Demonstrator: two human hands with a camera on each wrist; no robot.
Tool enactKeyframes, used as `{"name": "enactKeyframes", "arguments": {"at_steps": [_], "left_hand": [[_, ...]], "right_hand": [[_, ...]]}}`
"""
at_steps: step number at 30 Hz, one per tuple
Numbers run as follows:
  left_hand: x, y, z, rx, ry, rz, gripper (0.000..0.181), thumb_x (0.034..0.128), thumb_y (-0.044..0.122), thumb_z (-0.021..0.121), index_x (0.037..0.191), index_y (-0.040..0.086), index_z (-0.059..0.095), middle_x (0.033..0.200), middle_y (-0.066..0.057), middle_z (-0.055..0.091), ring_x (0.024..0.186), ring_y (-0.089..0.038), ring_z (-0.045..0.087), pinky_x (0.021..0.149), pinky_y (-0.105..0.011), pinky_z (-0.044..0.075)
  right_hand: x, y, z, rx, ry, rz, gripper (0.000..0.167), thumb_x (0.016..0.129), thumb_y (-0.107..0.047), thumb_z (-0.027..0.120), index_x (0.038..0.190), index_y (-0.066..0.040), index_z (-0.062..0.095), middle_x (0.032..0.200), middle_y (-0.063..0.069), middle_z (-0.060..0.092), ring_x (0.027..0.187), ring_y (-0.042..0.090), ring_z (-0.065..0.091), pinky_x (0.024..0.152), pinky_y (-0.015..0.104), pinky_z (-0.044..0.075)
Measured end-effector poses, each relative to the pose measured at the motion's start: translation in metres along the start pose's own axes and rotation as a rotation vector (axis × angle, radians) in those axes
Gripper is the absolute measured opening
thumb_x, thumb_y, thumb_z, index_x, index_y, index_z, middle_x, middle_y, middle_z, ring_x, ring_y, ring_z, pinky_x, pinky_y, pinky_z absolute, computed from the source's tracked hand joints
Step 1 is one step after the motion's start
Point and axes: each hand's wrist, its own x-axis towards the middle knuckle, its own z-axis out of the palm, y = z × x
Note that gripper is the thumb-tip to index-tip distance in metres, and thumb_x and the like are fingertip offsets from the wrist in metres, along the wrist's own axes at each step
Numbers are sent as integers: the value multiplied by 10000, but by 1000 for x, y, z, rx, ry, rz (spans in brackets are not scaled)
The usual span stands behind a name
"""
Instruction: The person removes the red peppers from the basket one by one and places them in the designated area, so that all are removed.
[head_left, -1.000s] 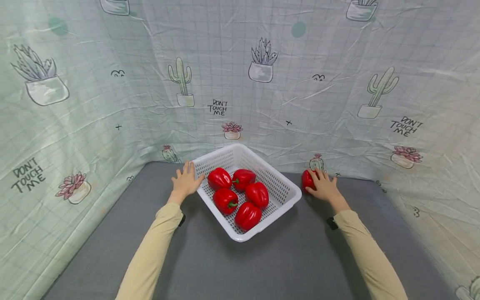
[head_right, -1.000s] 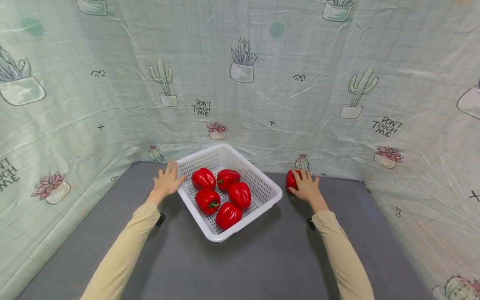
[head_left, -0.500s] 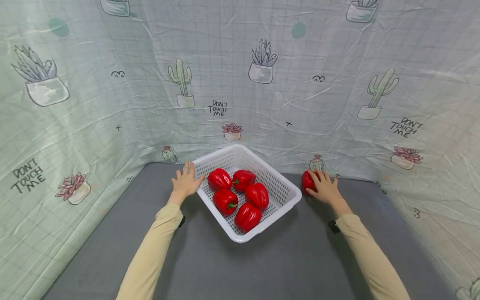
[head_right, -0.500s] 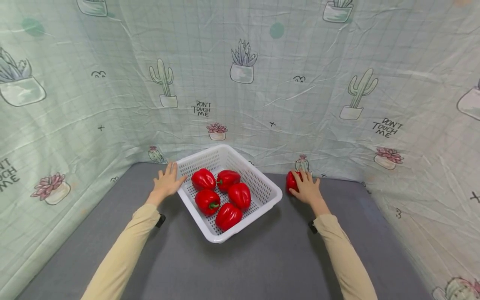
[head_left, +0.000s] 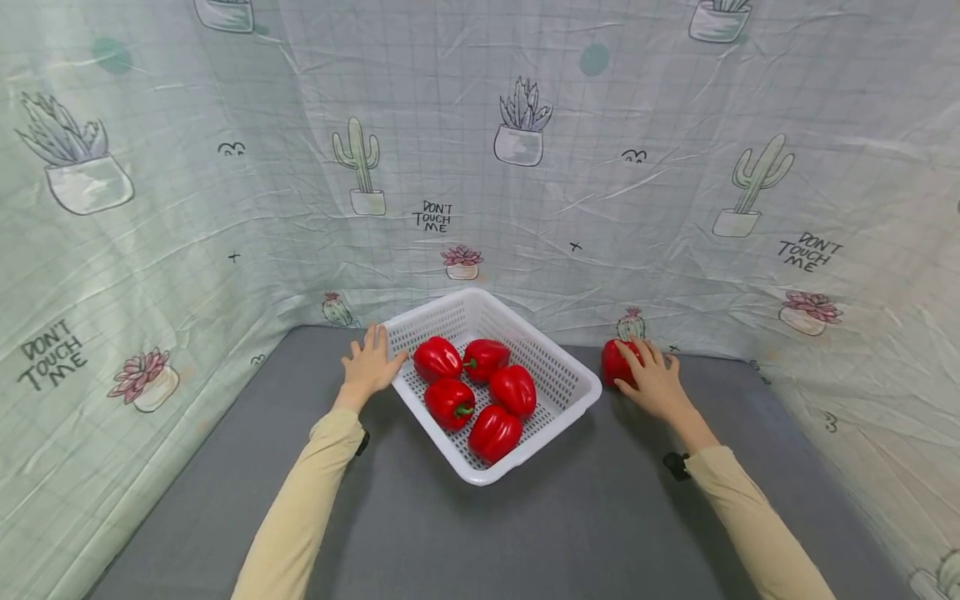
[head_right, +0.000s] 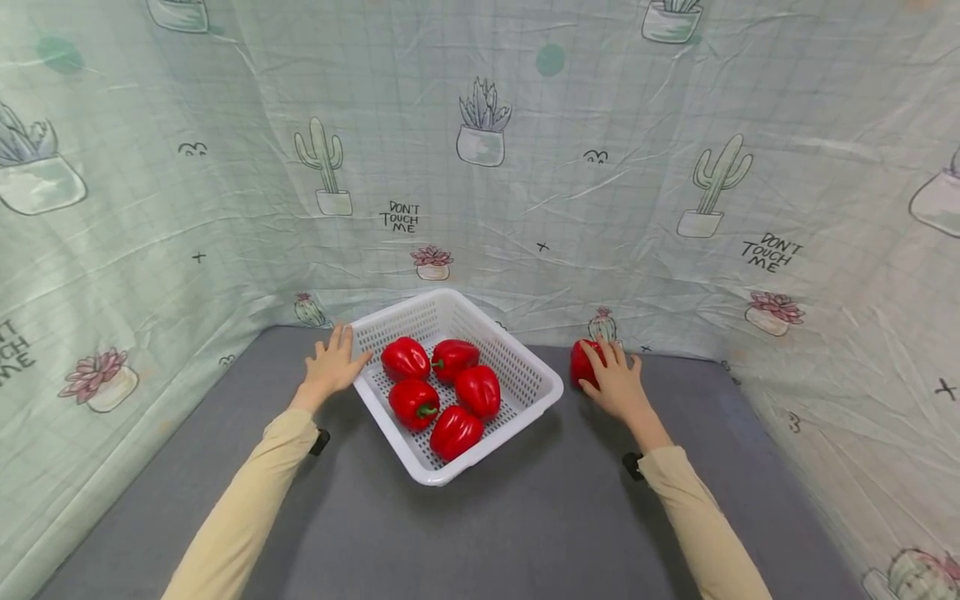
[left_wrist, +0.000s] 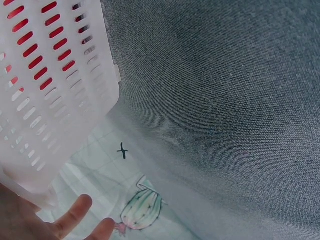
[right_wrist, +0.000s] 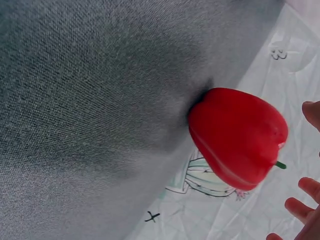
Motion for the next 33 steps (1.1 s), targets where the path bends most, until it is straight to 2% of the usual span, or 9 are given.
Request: {"name": "enactKeyframes", "arguments": {"at_steps": [13, 23, 33], "left_hand": [[2, -1, 1, -6, 18, 2, 752, 901, 462, 352, 1425, -7, 86, 1492, -202, 45, 1288, -534, 105, 949, -703, 146], [-1, -1, 1, -1, -4, 4, 763, 902, 489, 332, 1430, 6, 67, 1496, -192, 26, 1287, -531, 105, 955, -698, 148], [0, -2, 3, -10, 14, 8, 762, 900, 472, 354, 1426, -4, 78, 1493, -200, 29, 1277, -540, 115, 943, -708, 148]], "right_hand": [[-14, -17, -20, -18, 104, -61, 624, 795, -239, 647, 1325, -69, 365, 1384, 204, 315, 1223, 415, 286, 916, 644, 206], [-26, -45, -33, 27, 248, -177, 576, 749, -179, 684, 1261, -40, 459, 1304, 187, 430, 1163, 372, 371, 890, 602, 266], [-24, -74, -34, 41, 278, -267, 533, 758, -191, 672, 1244, -62, 495, 1272, 153, 483, 1162, 319, 400, 899, 573, 289]]}}
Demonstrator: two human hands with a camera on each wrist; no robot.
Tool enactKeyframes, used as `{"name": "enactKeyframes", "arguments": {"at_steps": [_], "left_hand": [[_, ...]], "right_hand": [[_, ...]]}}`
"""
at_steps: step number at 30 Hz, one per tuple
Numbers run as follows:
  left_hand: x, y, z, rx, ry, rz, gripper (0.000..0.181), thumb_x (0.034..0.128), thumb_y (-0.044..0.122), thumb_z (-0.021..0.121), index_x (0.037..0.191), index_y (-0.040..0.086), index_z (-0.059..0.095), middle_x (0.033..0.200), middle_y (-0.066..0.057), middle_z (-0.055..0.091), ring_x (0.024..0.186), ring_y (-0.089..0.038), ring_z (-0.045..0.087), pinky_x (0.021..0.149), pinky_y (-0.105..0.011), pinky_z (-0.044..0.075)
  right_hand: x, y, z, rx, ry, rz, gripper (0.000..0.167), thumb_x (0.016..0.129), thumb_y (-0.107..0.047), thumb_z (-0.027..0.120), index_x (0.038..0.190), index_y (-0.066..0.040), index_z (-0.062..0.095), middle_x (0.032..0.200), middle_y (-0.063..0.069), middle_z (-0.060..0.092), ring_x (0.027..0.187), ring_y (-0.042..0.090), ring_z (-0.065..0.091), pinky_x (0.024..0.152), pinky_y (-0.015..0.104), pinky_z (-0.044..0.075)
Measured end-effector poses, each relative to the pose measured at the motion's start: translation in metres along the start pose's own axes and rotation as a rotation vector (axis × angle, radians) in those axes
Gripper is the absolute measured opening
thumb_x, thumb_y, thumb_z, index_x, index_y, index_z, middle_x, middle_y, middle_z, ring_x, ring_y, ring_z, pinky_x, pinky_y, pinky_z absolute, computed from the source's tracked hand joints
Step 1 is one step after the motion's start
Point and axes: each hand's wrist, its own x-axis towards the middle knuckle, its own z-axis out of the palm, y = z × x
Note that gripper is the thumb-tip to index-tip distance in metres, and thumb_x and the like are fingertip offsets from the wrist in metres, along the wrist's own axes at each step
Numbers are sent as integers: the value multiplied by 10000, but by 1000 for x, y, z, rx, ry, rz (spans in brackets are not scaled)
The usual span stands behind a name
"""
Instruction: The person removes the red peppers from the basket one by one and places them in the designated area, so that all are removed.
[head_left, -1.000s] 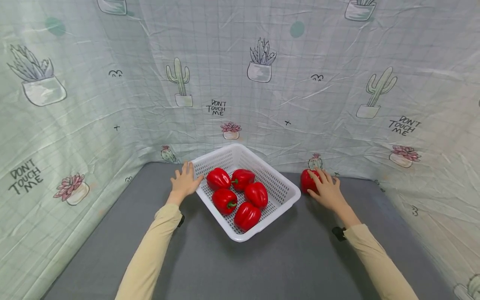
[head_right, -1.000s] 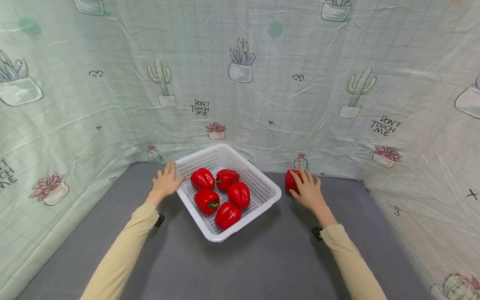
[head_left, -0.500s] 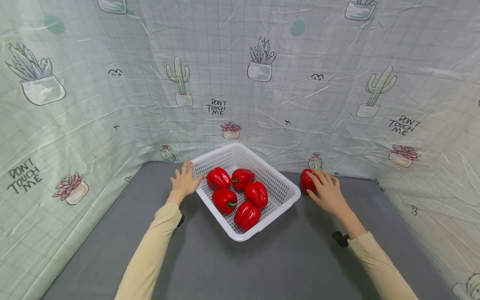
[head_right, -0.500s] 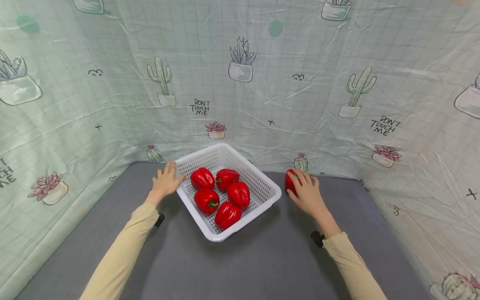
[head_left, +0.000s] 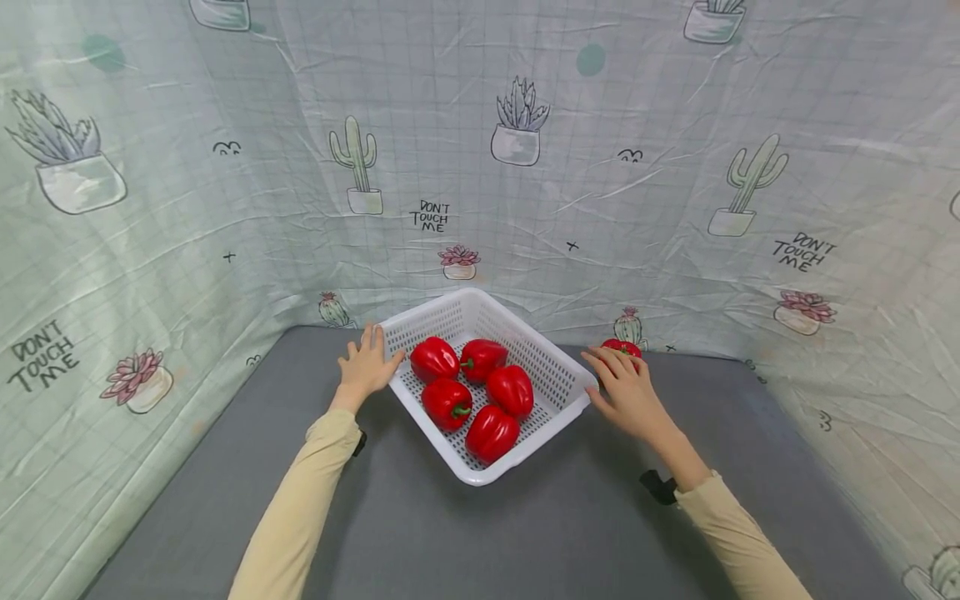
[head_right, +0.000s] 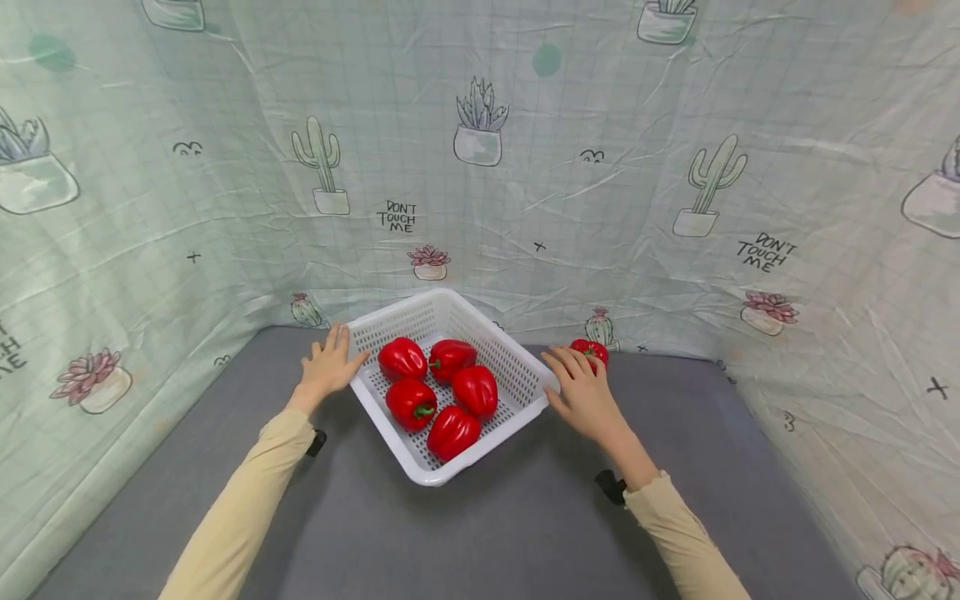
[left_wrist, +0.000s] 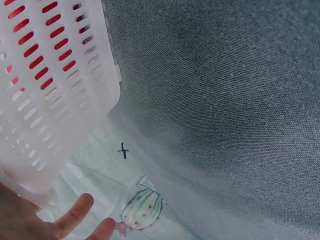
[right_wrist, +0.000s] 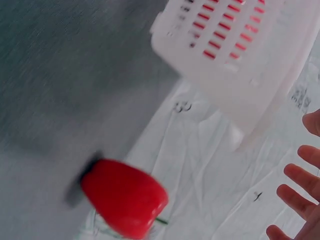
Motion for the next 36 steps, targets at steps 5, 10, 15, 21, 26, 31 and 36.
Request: {"name": "enactKeyframes", "arguments": {"at_steps": [5, 10, 15, 21, 26, 31, 36], "left_hand": [[0, -1, -1, 4, -5, -6, 761, 902, 473, 346, 1428, -2, 69, 1494, -199, 22, 1280, -544, 104, 944, -708, 146], [0, -1, 0, 10, -8, -8, 755, 904, 474, 339, 1428, 1, 70, 1493, -200, 29, 1282, -544, 105, 941, -709, 153], [0, -1, 0, 11, -9, -7, 752, 905, 474, 333, 1428, 2, 70, 1493, -199, 31, 1283, -542, 110, 942, -707, 154], [0, 1, -1, 17, -14, -5, 751, 905, 484, 316, 1430, 9, 65, 1495, -195, 29, 1283, -541, 112, 941, -705, 159], [2, -2, -1, 25, -17, -2, 758, 904, 493, 310, 1431, 11, 56, 1497, -190, 20, 1280, -544, 113, 938, -706, 162], [2, -2, -1, 17, -18, -1, 759, 904, 490, 314, 1433, 16, 49, 1498, -186, 13, 1280, -542, 110, 940, -706, 158], [2, -1, 0, 13, -17, -1, 759, 903, 490, 318, 1432, 15, 53, 1499, -184, 13, 1283, -537, 110, 941, -707, 156]], "right_hand": [[9, -13, 5, 22, -16, -18, 508, 782, -202, 654, 1246, -72, 493, 1291, 140, 472, 1177, 305, 393, 931, 554, 277], [17, -23, 11, 46, -41, -14, 506, 779, -207, 656, 1247, -94, 501, 1303, 128, 467, 1167, 287, 399, 950, 530, 276], [24, -30, 18, 58, -35, -55, 502, 772, -207, 665, 1237, -95, 513, 1296, 133, 472, 1150, 281, 415, 931, 501, 298], [32, -37, 24, 57, -78, -51, 505, 782, -220, 655, 1249, -113, 493, 1321, 124, 451, 1163, 278, 406, 937, 508, 298], [40, -44, 28, 61, -129, -42, 526, 779, -235, 657, 1262, -115, 486, 1338, 117, 444, 1175, 285, 407, 946, 524, 303], [47, -49, 35, 44, -163, -59, 524, 782, -248, 655, 1257, -103, 488, 1341, 115, 440, 1182, 289, 402, 941, 534, 309], [54, -52, 43, 49, -177, -92, 512, 789, -257, 647, 1251, -93, 499, 1333, 111, 444, 1178, 281, 413, 931, 528, 312]]}}
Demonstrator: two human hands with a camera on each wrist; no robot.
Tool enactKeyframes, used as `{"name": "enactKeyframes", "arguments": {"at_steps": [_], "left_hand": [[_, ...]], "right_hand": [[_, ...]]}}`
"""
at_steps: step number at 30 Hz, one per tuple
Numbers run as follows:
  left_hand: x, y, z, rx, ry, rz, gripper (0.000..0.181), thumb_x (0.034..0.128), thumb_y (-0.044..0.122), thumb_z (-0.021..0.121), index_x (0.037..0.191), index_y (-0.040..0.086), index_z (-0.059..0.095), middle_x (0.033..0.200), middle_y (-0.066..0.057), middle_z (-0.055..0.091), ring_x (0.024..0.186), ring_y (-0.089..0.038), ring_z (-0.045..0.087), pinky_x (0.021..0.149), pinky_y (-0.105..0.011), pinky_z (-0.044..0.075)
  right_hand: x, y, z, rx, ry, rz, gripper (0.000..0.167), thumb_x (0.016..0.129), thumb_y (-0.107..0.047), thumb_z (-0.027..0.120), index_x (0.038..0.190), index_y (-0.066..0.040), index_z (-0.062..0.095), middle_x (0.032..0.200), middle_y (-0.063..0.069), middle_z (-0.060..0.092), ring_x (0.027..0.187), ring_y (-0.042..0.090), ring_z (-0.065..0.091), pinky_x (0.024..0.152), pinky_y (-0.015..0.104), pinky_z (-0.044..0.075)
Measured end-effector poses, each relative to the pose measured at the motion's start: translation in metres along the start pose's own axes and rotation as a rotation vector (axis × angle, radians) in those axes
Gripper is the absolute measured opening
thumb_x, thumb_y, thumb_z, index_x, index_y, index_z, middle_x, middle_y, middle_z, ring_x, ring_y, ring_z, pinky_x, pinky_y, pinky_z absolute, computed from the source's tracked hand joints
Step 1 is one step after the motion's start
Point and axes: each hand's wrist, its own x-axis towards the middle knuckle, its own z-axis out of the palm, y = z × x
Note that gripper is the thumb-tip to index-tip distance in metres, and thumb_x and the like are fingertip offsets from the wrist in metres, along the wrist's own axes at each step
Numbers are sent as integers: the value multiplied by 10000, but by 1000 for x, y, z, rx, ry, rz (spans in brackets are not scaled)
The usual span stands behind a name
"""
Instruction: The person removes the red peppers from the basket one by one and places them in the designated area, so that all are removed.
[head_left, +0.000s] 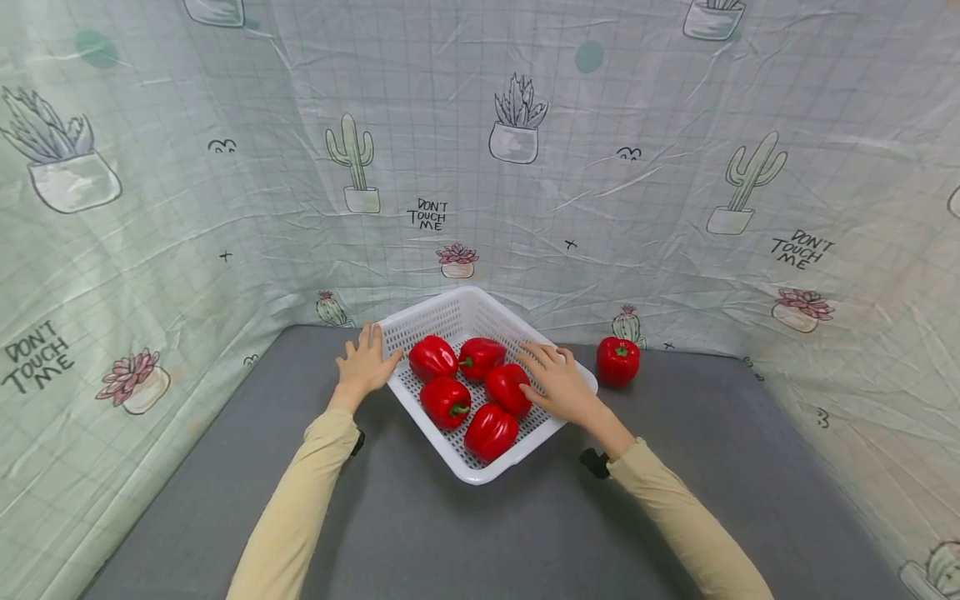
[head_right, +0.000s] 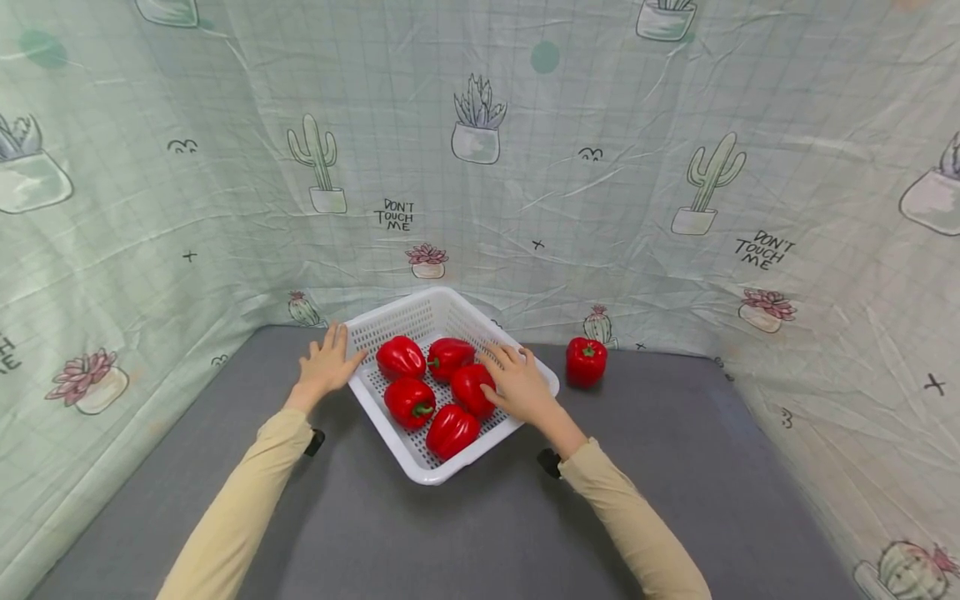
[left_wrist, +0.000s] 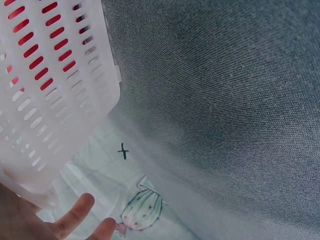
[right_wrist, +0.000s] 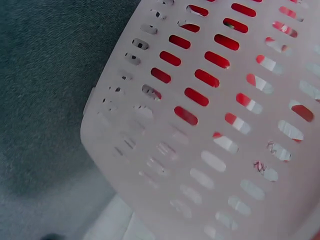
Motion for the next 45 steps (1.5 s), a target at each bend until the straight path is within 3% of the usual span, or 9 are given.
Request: {"name": "enactKeyframes", "arguments": {"at_steps": [14, 26, 39, 45], "left_hand": [[-4, -4, 6, -7, 2, 0, 759, 903, 488, 334, 1430, 9, 70, 1497, -190, 30, 1273, -538, 139, 938, -708, 160], [-5, -4, 3, -17, 11, 1, 760, 904, 483, 333, 1429, 3, 68, 1495, -197, 31, 1264, -538, 155, 930, -710, 163], [-1, -1, 3, -13, 15, 7, 757, 901, 478, 329, 1429, 2, 68, 1494, -198, 31, 1265, -541, 140, 936, -709, 156], [0, -1, 2, -8, 13, 13, 757, 903, 486, 321, 1429, 5, 67, 1494, -200, 30, 1270, -543, 134, 937, -707, 164]], "right_hand": [[6, -4, 15, 0, -69, 18, 503, 808, -290, 622, 1266, -125, 494, 1352, 78, 431, 1203, 263, 373, 926, 520, 311], [11, -2, 20, 9, -178, 23, 548, 829, -370, 589, 1313, -162, 437, 1355, 65, 416, 1216, 277, 360, 935, 538, 302], [18, 0, 23, 6, -296, 48, 633, 792, -429, 614, 1343, -196, 405, 1376, 60, 413, 1231, 270, 336, 988, 577, 263], [19, 1, 26, -13, -311, 39, 624, 803, -435, 598, 1344, -193, 403, 1357, 57, 436, 1209, 256, 350, 984, 562, 273]]}}
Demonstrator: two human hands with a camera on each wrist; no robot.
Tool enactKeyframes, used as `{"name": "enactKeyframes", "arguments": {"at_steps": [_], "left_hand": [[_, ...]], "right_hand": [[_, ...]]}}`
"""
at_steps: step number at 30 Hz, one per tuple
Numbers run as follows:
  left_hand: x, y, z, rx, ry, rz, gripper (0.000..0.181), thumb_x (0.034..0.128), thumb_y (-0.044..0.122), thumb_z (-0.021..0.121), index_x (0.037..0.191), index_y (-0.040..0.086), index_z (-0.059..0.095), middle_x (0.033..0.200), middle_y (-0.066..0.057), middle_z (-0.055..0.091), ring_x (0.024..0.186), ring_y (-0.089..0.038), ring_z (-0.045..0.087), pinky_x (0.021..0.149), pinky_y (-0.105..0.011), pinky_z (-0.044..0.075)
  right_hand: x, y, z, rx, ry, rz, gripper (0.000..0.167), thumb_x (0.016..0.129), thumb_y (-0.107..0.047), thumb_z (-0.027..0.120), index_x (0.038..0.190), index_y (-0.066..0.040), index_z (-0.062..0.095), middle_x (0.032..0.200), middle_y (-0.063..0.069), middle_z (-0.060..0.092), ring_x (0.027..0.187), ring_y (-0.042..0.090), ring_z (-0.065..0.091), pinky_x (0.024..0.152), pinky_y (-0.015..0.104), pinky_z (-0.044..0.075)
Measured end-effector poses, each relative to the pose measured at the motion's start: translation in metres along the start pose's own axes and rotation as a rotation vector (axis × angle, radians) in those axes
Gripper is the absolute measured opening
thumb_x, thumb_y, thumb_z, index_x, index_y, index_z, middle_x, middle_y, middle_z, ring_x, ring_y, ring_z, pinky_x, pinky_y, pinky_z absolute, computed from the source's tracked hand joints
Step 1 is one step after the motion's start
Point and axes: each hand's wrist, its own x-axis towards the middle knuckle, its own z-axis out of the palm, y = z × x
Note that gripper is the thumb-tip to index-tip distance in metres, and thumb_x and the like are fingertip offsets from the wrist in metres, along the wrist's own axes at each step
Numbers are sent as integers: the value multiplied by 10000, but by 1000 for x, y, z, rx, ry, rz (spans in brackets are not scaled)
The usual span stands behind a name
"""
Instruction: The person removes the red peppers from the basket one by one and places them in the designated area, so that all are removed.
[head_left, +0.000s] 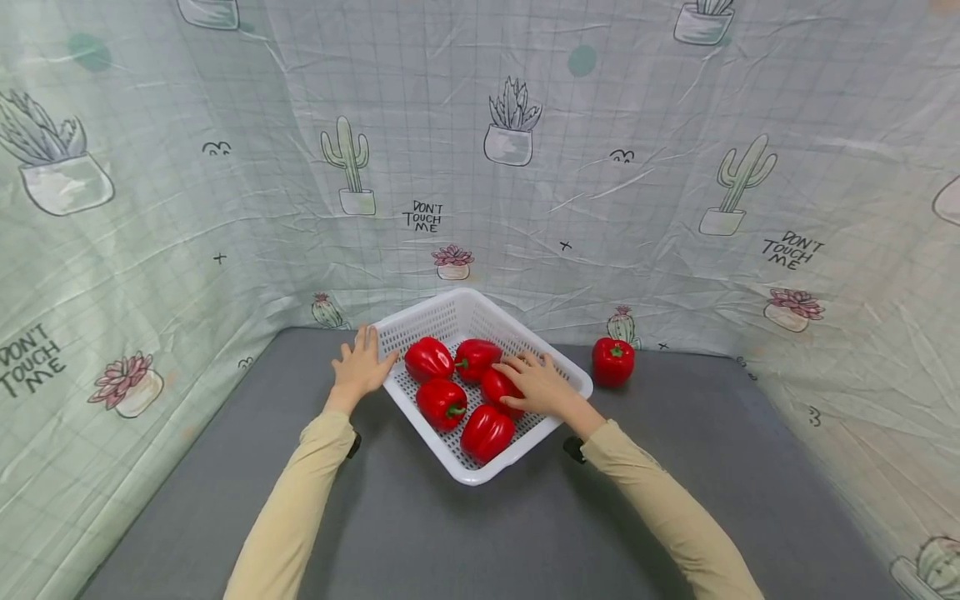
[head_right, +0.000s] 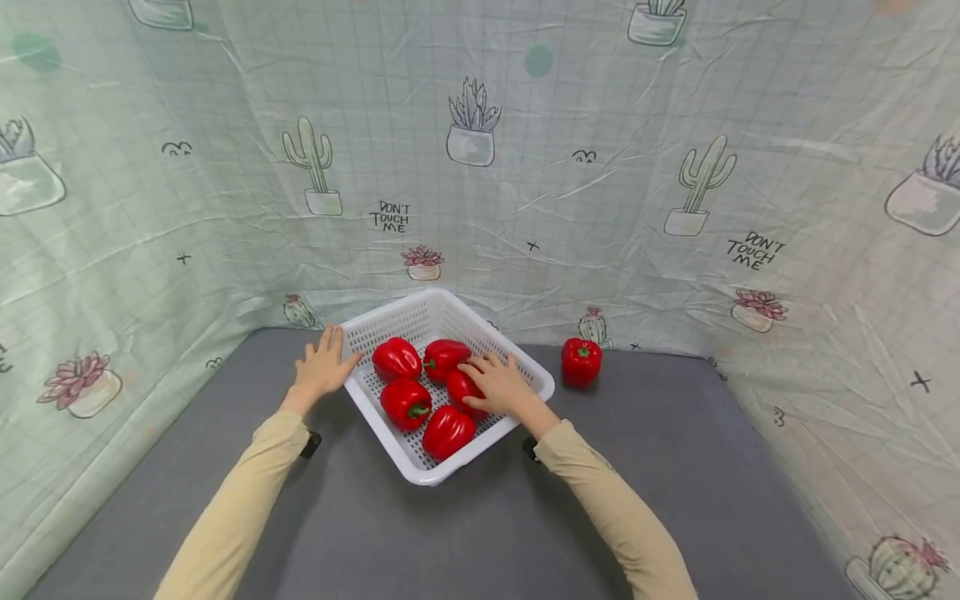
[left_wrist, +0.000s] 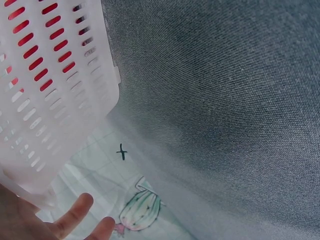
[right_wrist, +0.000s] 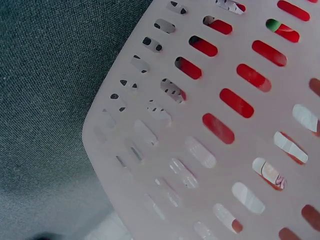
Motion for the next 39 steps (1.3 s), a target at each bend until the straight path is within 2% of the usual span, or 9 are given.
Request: {"name": "enactKeyframes", "arguments": {"at_steps": [8, 15, 23, 30, 39], "left_hand": [[1, 0, 0, 5, -2, 3, 758, 905, 483, 320, 1428, -2, 64, 1493, -203, 30, 1271, -543, 128, 937, -710, 158], [-1, 0, 0, 0, -2, 0, 758, 903, 483, 329, 1428, 1, 73, 1494, -198, 37, 1272, -536, 138, 932, -711, 161], [0, 0, -1, -13, 4, 3, 751, 905, 471, 333, 1427, -3, 73, 1493, -202, 33, 1271, -543, 126, 932, -718, 145], [-1, 0, 0, -1, -8, 1, 760, 907, 485, 319, 1427, -5, 60, 1494, -203, 21, 1267, -543, 128, 928, -714, 159], [-1, 0, -2, 7, -2, 2, 758, 904, 486, 319, 1427, -5, 72, 1493, -203, 33, 1267, -543, 140, 933, -709, 170]], "right_hand": [[-1, -1, -3, 20, -1, 11, 685, 761, -437, 648, 1347, -188, 396, 1327, 60, 452, 1195, 259, 362, 970, 551, 286], [-3, 0, -7, 17, -4, 11, 662, 713, -438, 692, 1275, -171, 468, 1264, 59, 457, 1160, 252, 362, 958, 539, 297], [-5, -1, -12, 33, -17, 19, 701, 661, -433, 738, 1230, -142, 452, 1287, 104, 424, 1174, 294, 337, 956, 544, 302], [-7, 0, -10, 40, -102, 41, 818, 669, -441, 726, 1328, -127, 357, 1330, 103, 448, 1177, 300, 366, 975, 542, 264], [-6, -1, -9, 22, -73, 19, 791, 665, -435, 729, 1305, -143, 369, 1300, 97, 477, 1161, 285, 391, 952, 524, 290]]}}
